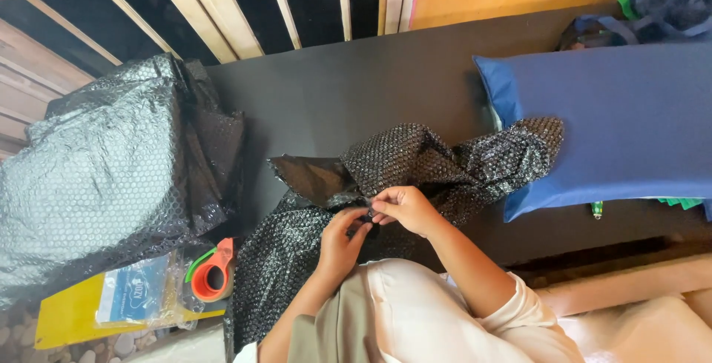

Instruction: The person wraps a blue tote bag in black bubble wrap on a table. They unfold the bubble wrap, place the bag on it, fold the wrap around the bag, and smooth the surface. The clip ends as the person reaches for tape.

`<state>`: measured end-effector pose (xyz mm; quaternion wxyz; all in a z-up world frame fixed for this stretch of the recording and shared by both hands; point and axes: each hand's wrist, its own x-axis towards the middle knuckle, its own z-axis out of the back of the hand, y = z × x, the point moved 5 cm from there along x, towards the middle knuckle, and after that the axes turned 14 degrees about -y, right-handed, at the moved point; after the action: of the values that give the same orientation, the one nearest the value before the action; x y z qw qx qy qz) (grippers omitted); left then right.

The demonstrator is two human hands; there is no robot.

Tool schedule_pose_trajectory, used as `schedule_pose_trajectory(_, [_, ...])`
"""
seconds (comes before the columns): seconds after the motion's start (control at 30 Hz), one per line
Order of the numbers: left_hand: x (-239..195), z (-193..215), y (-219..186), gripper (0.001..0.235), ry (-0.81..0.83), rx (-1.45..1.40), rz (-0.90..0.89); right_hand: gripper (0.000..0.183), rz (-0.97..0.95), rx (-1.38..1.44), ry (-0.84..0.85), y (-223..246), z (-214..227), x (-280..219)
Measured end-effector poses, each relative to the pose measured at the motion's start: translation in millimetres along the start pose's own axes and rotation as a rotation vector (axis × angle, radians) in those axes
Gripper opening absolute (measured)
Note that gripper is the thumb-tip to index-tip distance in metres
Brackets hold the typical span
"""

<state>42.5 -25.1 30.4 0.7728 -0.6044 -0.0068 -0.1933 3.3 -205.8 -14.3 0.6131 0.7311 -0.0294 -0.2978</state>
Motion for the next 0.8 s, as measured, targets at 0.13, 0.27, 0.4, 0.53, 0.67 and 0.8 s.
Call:
schedule_pose_trajectory(0.13, [-2.3,2.3,1.1,0.024,-0.010,0.054,-0.049,0.020,0.025,-0.077,0.034,15.5,1.9,1.6])
schedule_pose_trajectory(0.27, [-3.2,1.3,5.0,0.025,0.036,0.029,-0.088,0.018,0.033,-0.151,0.098,27.4,1.9,3.7])
schedule_pose_trajectory(0.4, [-5.6,-0.4,21.6,0.022,0.088,-0.012,-0.048,0.016,0.070,-0.289,0.202,55.7,-3.5,-4.4])
schedule_pose_trajectory(0.53, [-4.1,4.6,39.4,0.019,0.108,-0.013,0.002,0.015,0.159,-0.467,0.275,101.9,-5.7,-16.8])
schedule_pose_trajectory(0.67, [-3.7,10.3,44.9,0.018,0.136,-0.085,0.002,0.012,0.354,-0.728,0.330,118.4,-8.9,-9.2])
schedule_pose_trajectory(0.8, [-4.5,5.9,48.4,0.015,0.170,-0.075,0.011,0.013,0.506,-0.956,0.408,118.5,-25.4,-5.2])
